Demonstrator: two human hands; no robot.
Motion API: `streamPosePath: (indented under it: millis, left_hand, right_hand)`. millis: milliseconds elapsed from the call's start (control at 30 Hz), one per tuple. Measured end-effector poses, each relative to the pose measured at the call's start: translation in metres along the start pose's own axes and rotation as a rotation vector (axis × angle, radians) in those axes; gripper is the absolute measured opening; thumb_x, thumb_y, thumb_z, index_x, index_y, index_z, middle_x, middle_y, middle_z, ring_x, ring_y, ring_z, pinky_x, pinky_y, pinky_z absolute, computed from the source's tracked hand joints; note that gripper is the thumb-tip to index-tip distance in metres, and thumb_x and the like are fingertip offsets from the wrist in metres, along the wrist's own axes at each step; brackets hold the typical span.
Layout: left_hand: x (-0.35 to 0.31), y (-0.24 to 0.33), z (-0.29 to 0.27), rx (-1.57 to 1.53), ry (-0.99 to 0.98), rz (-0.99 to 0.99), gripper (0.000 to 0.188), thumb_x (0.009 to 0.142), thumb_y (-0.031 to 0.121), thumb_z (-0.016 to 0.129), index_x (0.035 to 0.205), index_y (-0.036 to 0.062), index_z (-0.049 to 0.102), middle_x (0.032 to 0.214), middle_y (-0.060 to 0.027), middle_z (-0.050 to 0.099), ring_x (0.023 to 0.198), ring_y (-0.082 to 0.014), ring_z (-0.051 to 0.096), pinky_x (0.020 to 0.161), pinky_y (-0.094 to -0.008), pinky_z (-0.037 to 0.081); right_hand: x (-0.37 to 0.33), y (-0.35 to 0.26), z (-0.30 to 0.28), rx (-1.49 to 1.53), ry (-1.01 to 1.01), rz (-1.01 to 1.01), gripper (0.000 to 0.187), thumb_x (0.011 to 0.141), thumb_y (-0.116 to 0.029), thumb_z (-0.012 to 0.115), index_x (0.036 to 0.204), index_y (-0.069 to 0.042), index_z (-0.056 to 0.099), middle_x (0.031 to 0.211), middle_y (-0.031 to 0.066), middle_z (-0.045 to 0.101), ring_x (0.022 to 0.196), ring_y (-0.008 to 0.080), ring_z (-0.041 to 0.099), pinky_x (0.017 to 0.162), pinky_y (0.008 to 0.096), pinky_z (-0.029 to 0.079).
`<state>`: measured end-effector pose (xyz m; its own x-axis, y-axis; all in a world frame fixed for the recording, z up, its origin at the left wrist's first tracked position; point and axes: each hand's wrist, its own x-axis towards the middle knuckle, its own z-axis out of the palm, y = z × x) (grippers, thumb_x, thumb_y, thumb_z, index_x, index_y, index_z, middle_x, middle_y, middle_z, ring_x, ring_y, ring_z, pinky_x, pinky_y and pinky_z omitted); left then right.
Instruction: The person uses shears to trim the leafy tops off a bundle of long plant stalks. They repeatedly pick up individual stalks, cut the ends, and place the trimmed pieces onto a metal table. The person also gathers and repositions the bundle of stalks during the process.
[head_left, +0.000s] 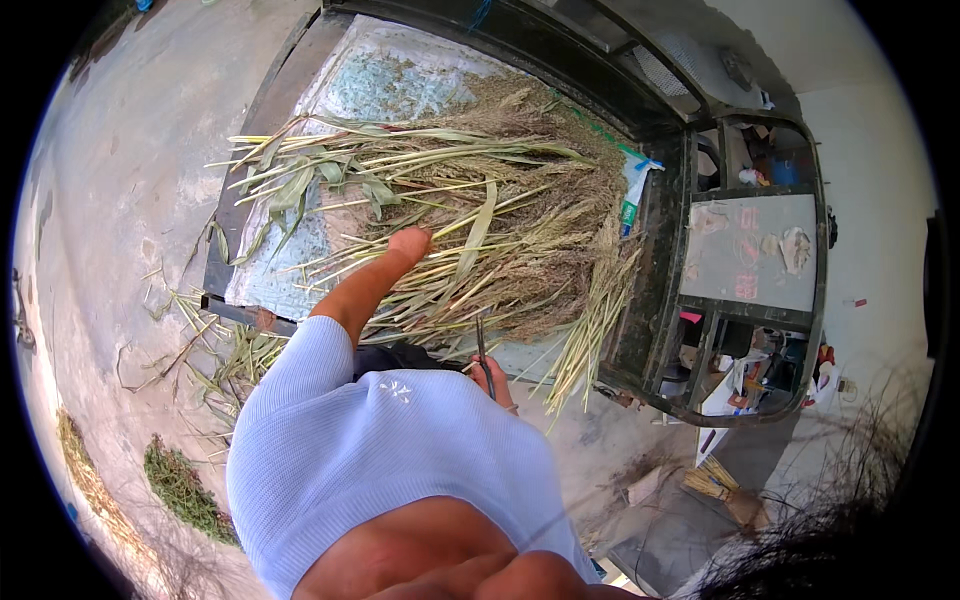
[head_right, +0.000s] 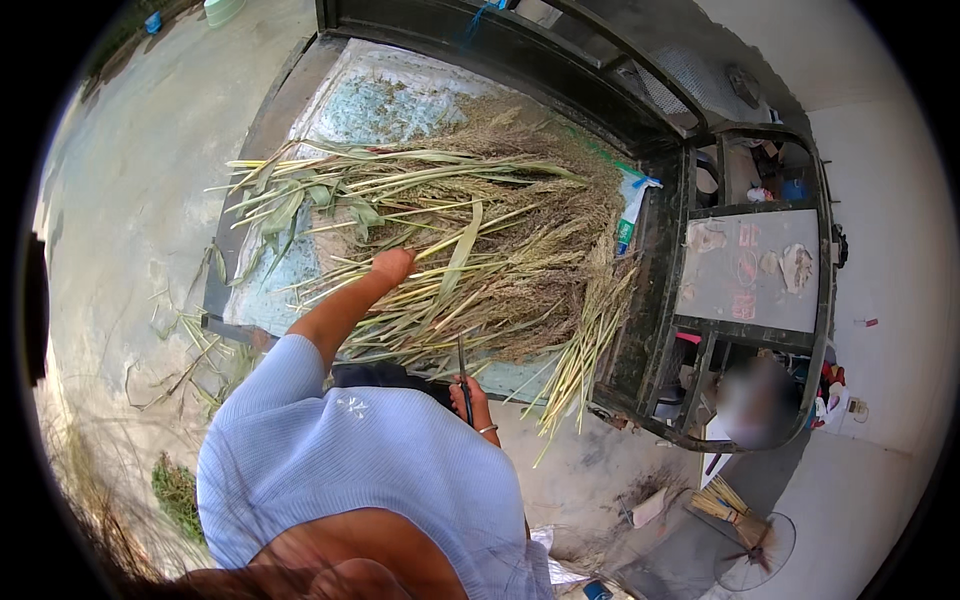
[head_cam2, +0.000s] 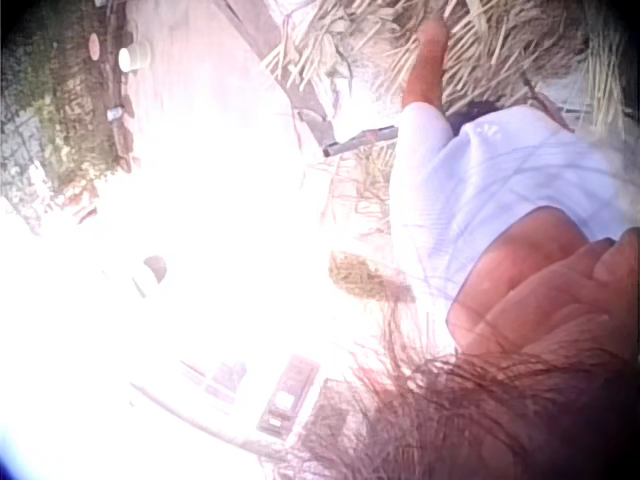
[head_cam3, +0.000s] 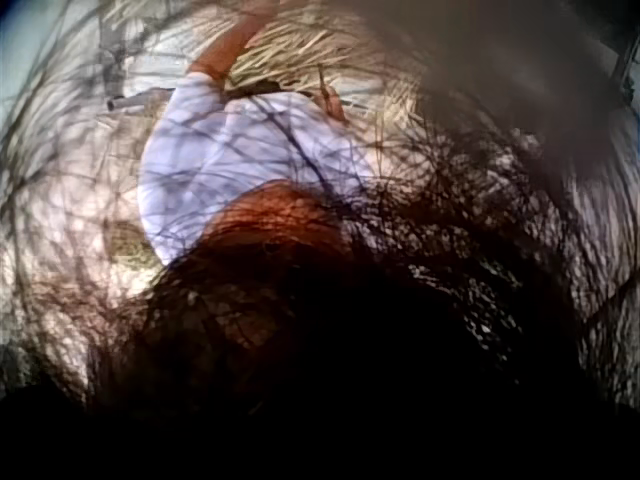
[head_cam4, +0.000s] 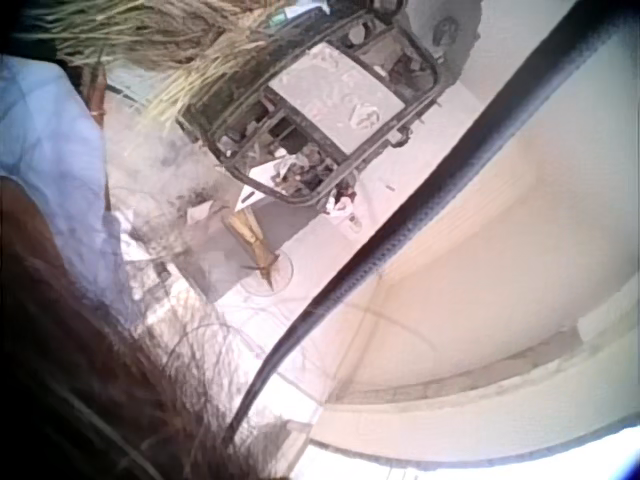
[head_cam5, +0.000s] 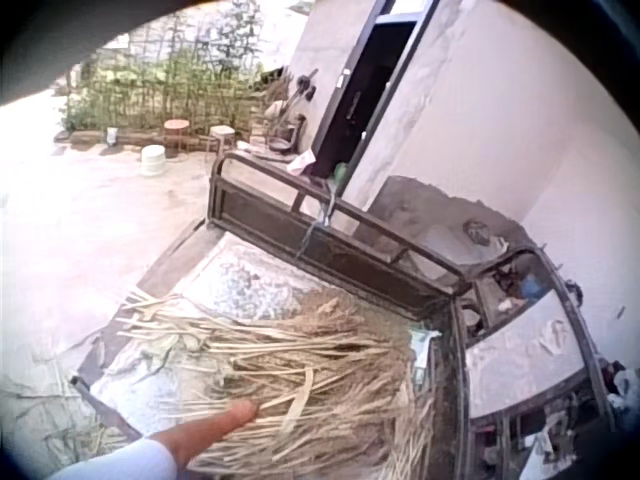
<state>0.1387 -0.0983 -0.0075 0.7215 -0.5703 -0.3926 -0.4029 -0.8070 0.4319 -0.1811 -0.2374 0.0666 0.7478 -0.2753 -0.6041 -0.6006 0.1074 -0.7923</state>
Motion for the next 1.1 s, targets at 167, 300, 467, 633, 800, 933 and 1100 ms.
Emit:
streamPosePath:
  millis: [167, 300, 467, 633, 800, 933, 1100]
  left_hand:
    - [-0.059, 0.022, 0.044, -0.187, 0.050, 0.173, 0.027, 0.081, 0.032, 0.051, 0.086, 0.0053, 0.055, 0.075, -0.0172, 0.059, 0.070, -0.0357, 0.058, 0.061, -0.0460, 0.046]
    - [-0.091, 0.017, 0.070, -0.234, 0.071, 0.292, 0.025, 0.080, 0.030, 0.053, 0.086, 0.0053, 0.053, 0.075, -0.0169, 0.058, 0.069, -0.0362, 0.058, 0.059, -0.0456, 0.046]
    - [-0.080, -0.007, 0.065, -0.038, 0.024, 0.097, 0.026, 0.078, 0.030, 0.055, 0.090, 0.0076, 0.055, 0.090, -0.0143, 0.056, 0.081, -0.0322, 0.058, 0.065, -0.0437, 0.048]
    - [-0.044, -0.019, 0.008, -0.134, 0.348, 0.060, 0.037, 0.072, 0.030, 0.063, 0.101, 0.0095, 0.056, 0.106, -0.0109, 0.050, 0.105, -0.0274, 0.048, 0.081, -0.0399, 0.044]
    - [0.021, -0.056, -0.015, 0.060, 0.624, -0.057, 0.030, 0.076, 0.026, 0.057, 0.102, 0.0106, 0.057, 0.114, -0.0104, 0.051, 0.108, -0.0250, 0.046, 0.083, -0.0466, 0.040]
    - [0.047, -0.055, -0.021, 0.141, 0.223, -0.248, 0.029, 0.077, 0.021, 0.054, 0.105, 0.0137, 0.054, 0.107, -0.0098, 0.057, 0.099, -0.0255, 0.054, 0.080, -0.0464, 0.038]
    - [0.002, -0.018, 0.024, 0.066, 0.232, -0.061, 0.010, 0.075, 0.012, 0.050, 0.082, 0.0107, 0.057, 0.080, -0.0103, 0.058, 0.072, -0.0273, 0.061, 0.058, -0.0399, 0.047]
  right_hand:
    - [0.020, 0.000, -0.003, 0.015, -0.003, 0.110, 0.029, 0.085, -0.023, 0.057, 0.107, -0.007, 0.050, 0.068, 0.0011, 0.055, 0.052, 0.0058, 0.048, 0.043, 0.0194, 0.039]
    - [0.026, -0.010, -0.009, -0.060, -0.018, 0.082, 0.030, 0.085, -0.023, 0.057, 0.109, -0.006, 0.049, 0.067, 0.0020, 0.055, 0.051, 0.0061, 0.047, 0.043, 0.0196, 0.039]
    - [0.027, -0.019, -0.014, -0.031, -0.038, 0.100, 0.029, 0.085, -0.022, 0.055, 0.109, -0.006, 0.049, 0.065, 0.0017, 0.055, 0.051, 0.0061, 0.047, 0.043, 0.0198, 0.040]
    - [0.030, -0.020, -0.012, -0.061, -0.009, 0.120, 0.030, 0.085, -0.022, 0.056, 0.108, -0.006, 0.048, 0.064, 0.0012, 0.054, 0.050, 0.0062, 0.047, 0.043, 0.0203, 0.039]
    - [0.039, -0.023, -0.011, 0.030, -0.021, 0.230, 0.030, 0.084, -0.020, 0.056, 0.109, -0.006, 0.048, 0.064, 0.0010, 0.052, 0.049, 0.0065, 0.046, 0.041, 0.0205, 0.038]
    - [0.040, -0.031, -0.007, 0.013, -0.015, 0.148, 0.031, 0.084, -0.018, 0.056, 0.110, -0.005, 0.047, 0.064, 0.0006, 0.051, 0.049, 0.0064, 0.045, 0.041, 0.0205, 0.037]
    - [0.044, -0.031, -0.003, -0.104, -0.007, 0.116, 0.032, 0.083, -0.017, 0.057, 0.110, -0.004, 0.047, 0.064, 0.0008, 0.053, 0.049, 0.0063, 0.046, 0.041, 0.0205, 0.038]
